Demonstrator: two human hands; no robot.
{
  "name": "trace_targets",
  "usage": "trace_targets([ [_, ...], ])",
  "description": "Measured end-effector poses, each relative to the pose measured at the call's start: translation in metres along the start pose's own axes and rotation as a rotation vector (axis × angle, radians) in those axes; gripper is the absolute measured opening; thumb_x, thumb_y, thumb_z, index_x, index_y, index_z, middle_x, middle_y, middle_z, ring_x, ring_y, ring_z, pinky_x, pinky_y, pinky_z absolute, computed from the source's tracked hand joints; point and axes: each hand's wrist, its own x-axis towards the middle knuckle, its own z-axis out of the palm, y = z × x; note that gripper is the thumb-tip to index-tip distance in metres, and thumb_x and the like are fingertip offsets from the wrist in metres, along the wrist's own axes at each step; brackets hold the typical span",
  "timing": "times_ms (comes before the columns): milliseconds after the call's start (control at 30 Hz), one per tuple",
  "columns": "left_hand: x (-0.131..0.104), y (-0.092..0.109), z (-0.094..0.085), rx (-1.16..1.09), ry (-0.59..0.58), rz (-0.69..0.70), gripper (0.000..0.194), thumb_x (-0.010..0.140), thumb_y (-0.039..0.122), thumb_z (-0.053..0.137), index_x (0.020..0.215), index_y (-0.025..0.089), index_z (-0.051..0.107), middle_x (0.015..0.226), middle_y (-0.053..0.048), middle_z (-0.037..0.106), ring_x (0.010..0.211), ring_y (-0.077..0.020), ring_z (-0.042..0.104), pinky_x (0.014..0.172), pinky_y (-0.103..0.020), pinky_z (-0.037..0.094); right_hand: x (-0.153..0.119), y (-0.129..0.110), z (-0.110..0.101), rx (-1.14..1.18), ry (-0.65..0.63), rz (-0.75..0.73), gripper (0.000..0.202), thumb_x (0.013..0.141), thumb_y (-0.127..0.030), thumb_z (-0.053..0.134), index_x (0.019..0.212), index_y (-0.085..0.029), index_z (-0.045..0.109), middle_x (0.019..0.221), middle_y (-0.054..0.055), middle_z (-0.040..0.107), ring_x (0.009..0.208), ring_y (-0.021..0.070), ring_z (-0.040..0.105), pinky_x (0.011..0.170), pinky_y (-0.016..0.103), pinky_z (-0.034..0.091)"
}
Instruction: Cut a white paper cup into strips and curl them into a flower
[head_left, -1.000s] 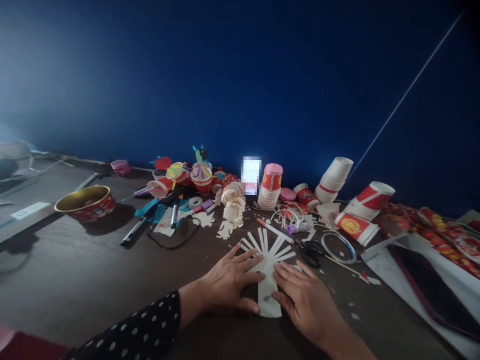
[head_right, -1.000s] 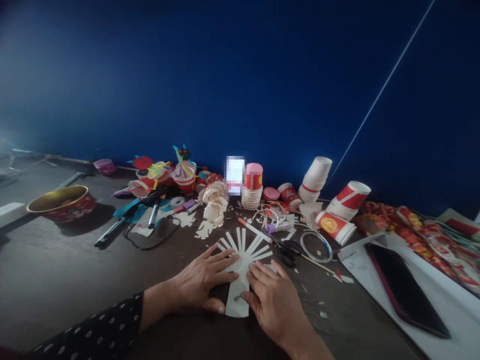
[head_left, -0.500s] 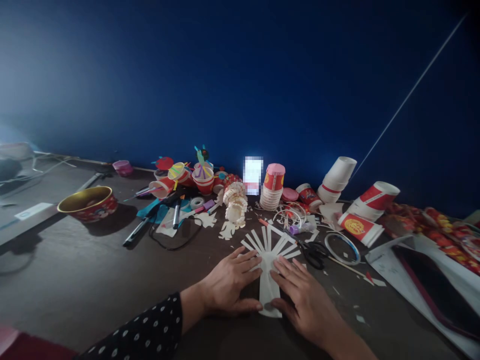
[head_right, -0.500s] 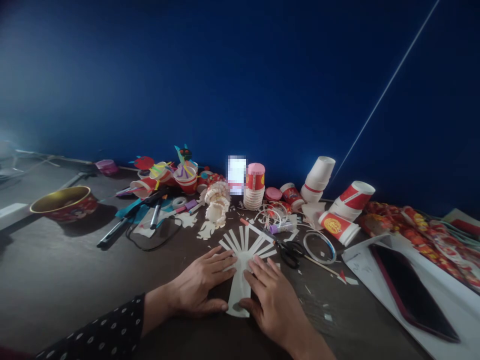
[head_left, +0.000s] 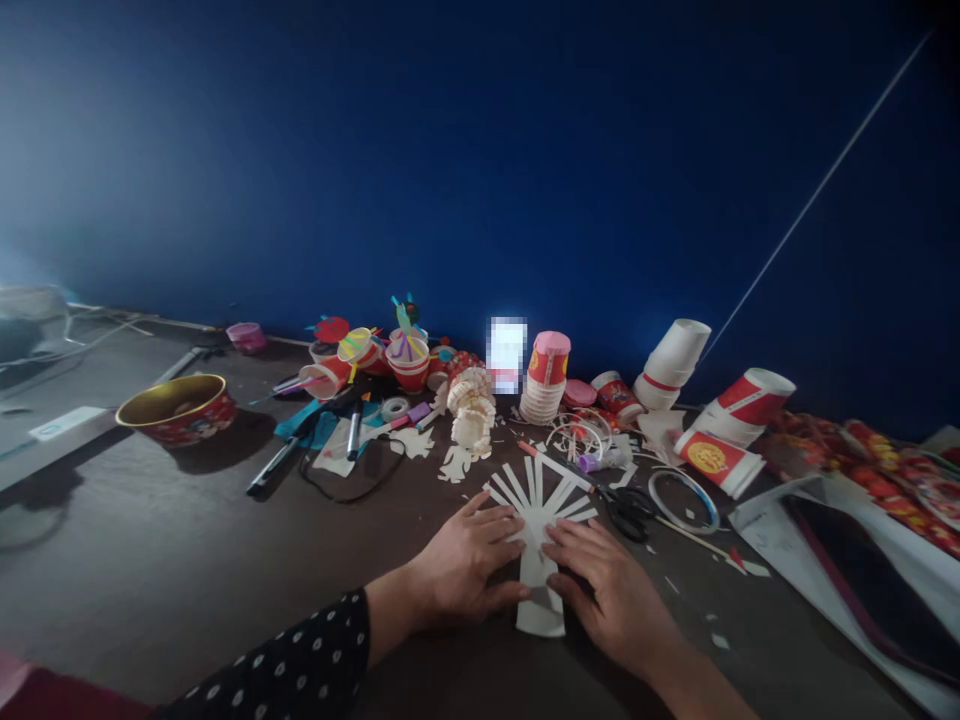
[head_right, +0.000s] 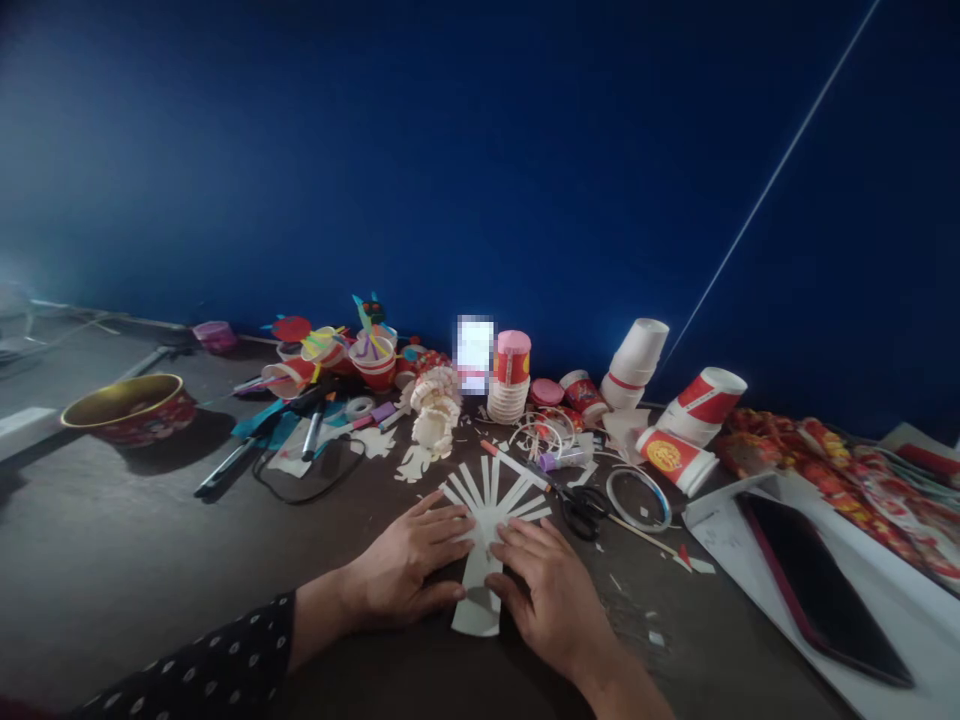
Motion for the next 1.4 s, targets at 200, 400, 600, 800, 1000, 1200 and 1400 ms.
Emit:
trace_targets([
  [200, 0.003, 0.003, -0.003, 0.030, -0.061, -0.033, 0.051, 0.089, 0.052, 0.036, 0.123, 0.015, 0.049, 0.128, -0.014, 0.051, 0.118, -0.0262, 0.046, 0.103, -0.047, 0.027, 0.001, 0.006, 0.009, -0.074, 0.060, -0.050, 0.051, 0.089, -0.043, 0.044, 0.130, -0.013, 0.047, 0.137, 0.013, 0.043, 0.129, 0.0280, 0.034, 0.103, 0.048, 0.033],
  [400, 0.008, 0.006, -0.009, 0.058, -0.234, -0.116, 0.077, 0.083, 0.066, 0.033, 0.139, 0.014, 0.027, 0.141, -0.014, 0.036, 0.127, -0.0286, 0.032, 0.104, -0.045, 0.025, 0.001, 0.003, 0.011, -0.138, -0.076, -0.051, 0.060, 0.090, -0.044, 0.039, 0.139, -0.011, 0.031, 0.145, 0.013, 0.029, 0.134, 0.0271, 0.024, 0.106, 0.049, 0.028],
  [600, 0.013, 0.011, -0.008, 0.083, -0.227, -0.140, 0.086, 0.076, 0.075, 0.030, 0.135, 0.012, 0.035, 0.138, -0.017, 0.041, 0.124, -0.0314, 0.036, 0.105, -0.049, 0.019, 0.003, -0.006, 0.008, -0.207, -0.091, -0.005, 0.056, 0.092, -0.045, 0.034, 0.136, -0.011, 0.037, 0.142, 0.013, 0.034, 0.132, 0.0280, 0.029, 0.106, 0.052, 0.027],
  [800, 0.014, 0.009, -0.008, 0.057, -0.238, -0.126, 0.091, 0.076, 0.076, 0.027, 0.136, 0.009, 0.033, 0.139, -0.019, 0.038, 0.130, -0.0309, 0.029, 0.109, -0.051, 0.010, -0.002, 0.001, 0.020, -0.247, -0.023, -0.052, 0.060, 0.092, -0.046, 0.033, 0.142, -0.013, 0.024, 0.145, 0.011, 0.027, 0.134, 0.0259, 0.025, 0.106, 0.047, 0.029],
  [1000, 0.011, 0.009, -0.011, 0.014, -0.250, -0.129, 0.085, 0.080, 0.071, 0.026, 0.144, 0.017, 0.014, 0.146, -0.013, 0.026, 0.134, -0.0285, 0.021, 0.110, -0.050, 0.009, -0.006, 0.006, 0.029, -0.301, 0.047, -0.092, 0.068, 0.091, -0.046, 0.035, 0.144, -0.011, 0.010, 0.147, 0.013, 0.021, 0.135, 0.0268, 0.019, 0.106, 0.046, 0.029],
  [1200, 0.012, 0.010, -0.010, 0.051, -0.278, -0.137, 0.081, 0.082, 0.070, 0.025, 0.144, 0.019, 0.012, 0.150, -0.010, 0.017, 0.134, -0.0297, 0.020, 0.109, -0.052, 0.012, -0.004, 0.007, 0.031, -0.302, 0.043, -0.077, 0.070, 0.090, -0.048, 0.036, 0.144, -0.010, 0.012, 0.147, 0.013, 0.021, 0.135, 0.0276, 0.019, 0.106, 0.046, 0.029],
  [1400, 0.014, 0.010, -0.009, 0.056, -0.268, -0.153, 0.084, 0.079, 0.072, 0.027, 0.142, 0.016, 0.021, 0.146, -0.014, 0.027, 0.131, -0.0338, 0.024, 0.107, -0.054, 0.015, -0.003, 0.004, 0.026, -0.259, -0.018, -0.041, 0.069, 0.090, -0.050, 0.035, 0.143, -0.010, 0.016, 0.147, 0.012, 0.020, 0.136, 0.0271, 0.018, 0.106, 0.046, 0.029],
])
